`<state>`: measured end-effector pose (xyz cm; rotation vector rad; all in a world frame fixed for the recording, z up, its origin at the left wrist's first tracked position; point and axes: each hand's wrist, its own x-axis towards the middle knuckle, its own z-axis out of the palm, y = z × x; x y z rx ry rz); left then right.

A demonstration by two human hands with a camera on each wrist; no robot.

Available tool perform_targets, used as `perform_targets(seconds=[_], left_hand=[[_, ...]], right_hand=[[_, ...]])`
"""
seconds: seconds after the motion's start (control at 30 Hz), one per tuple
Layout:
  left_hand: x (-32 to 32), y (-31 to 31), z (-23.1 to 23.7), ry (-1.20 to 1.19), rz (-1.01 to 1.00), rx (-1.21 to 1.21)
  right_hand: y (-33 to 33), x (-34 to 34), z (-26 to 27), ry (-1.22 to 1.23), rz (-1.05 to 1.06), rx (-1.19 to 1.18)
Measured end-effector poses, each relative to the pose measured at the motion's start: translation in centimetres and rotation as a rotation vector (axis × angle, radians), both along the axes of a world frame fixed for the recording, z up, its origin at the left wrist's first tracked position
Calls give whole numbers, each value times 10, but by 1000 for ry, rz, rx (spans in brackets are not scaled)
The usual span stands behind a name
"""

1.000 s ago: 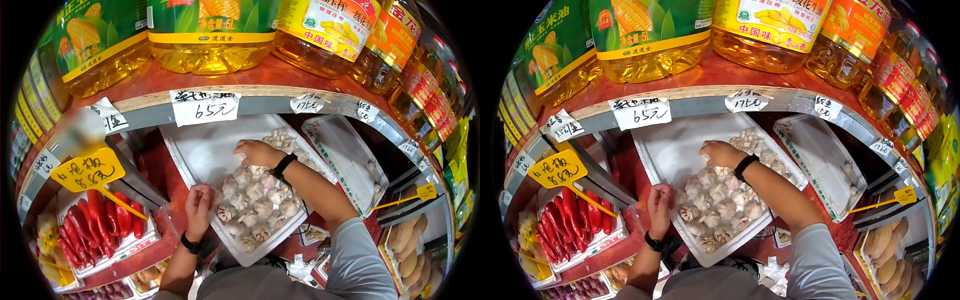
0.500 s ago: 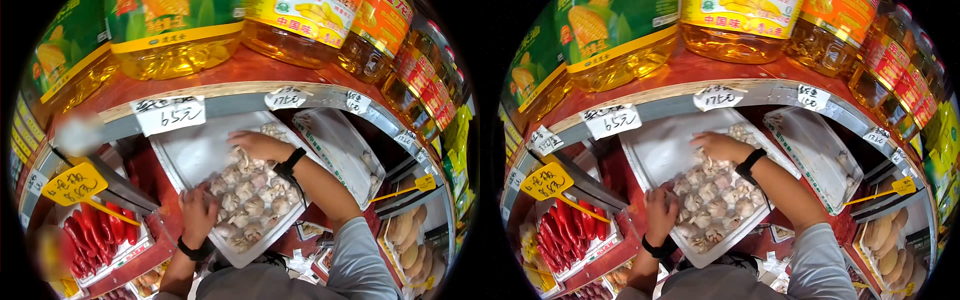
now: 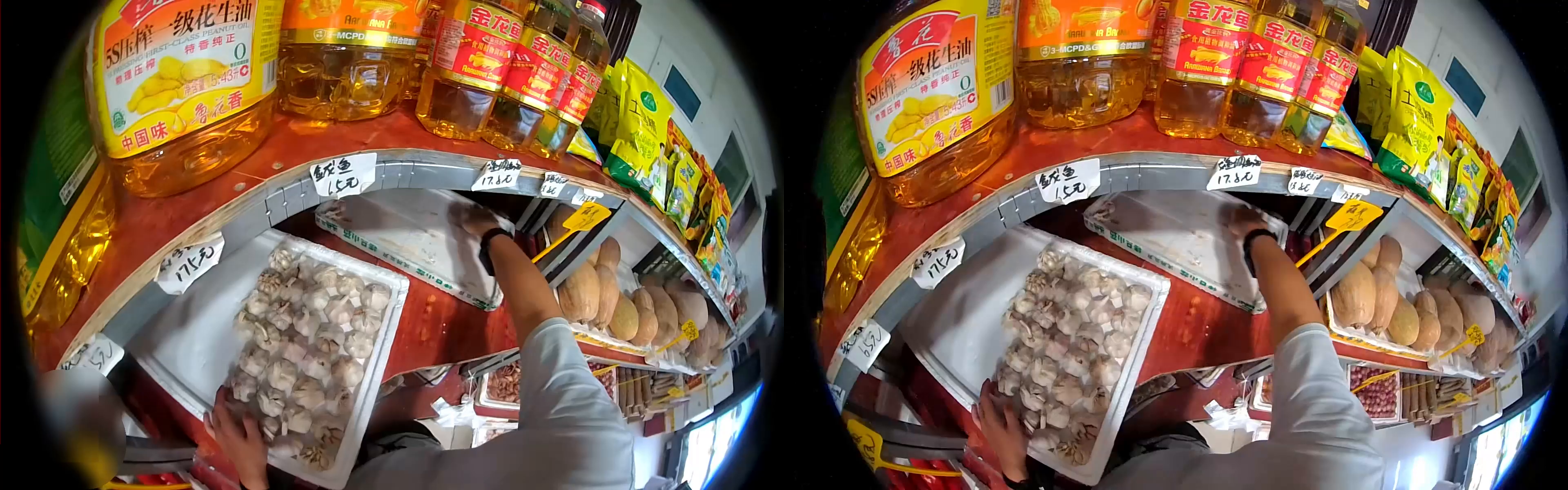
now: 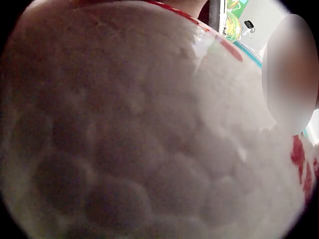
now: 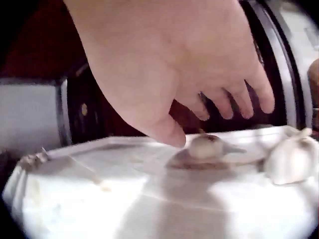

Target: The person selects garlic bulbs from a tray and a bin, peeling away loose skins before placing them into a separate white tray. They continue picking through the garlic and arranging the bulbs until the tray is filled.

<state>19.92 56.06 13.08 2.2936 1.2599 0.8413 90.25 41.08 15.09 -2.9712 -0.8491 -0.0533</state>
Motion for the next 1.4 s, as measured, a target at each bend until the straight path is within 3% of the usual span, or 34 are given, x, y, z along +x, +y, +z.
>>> perform_targets(seconds=[0.03,0.07,0.1,0.17,0.53,0.73,0.77,0.83,0.87,0.97,1.03,1.1,1.17,1.23,1.3,1.4], left_hand=[[-1,1,0,2,0,-1],[-1,2,-2,2,2,3],[-2,3,-5,9,8,5],[-1,3,-8,19,15,5],[-2,3,-7,19,43,13],[2,0,-2,38,49,51],[2,0,-3,41,63,55],[4,-2,1,20,75,15],[4,0,1,27,79,23],[8,-1,-1,1,123,27],[10,-3,1,-22,134,31],[12,-1,4,-22,143,44],[12,-4,6,-29,137,38],[11,-5,8,-23,140,51],[11,-4,6,-31,127,74],[8,-3,5,-20,106,90]], right_hand=[[-18,-39,30,116,102,-98],[-44,60,-45,-51,546,-399],[-47,50,-50,28,532,-255],[-43,-28,14,225,281,-345],[-50,11,1,125,151,-1],[-19,21,-10,54,163,287],[-13,36,-19,59,176,291],[-4,69,-49,-54,365,-112],[-1,44,-33,140,218,-72],[-5,13,-30,32,151,65],[-5,28,-51,43,138,112],[4,21,-44,192,-178,492],[8,9,-32,-46,-19,162],[14,16,-23,129,-109,87],[13,30,-32,117,-76,-33],[3,6,-5,202,-51,114]])
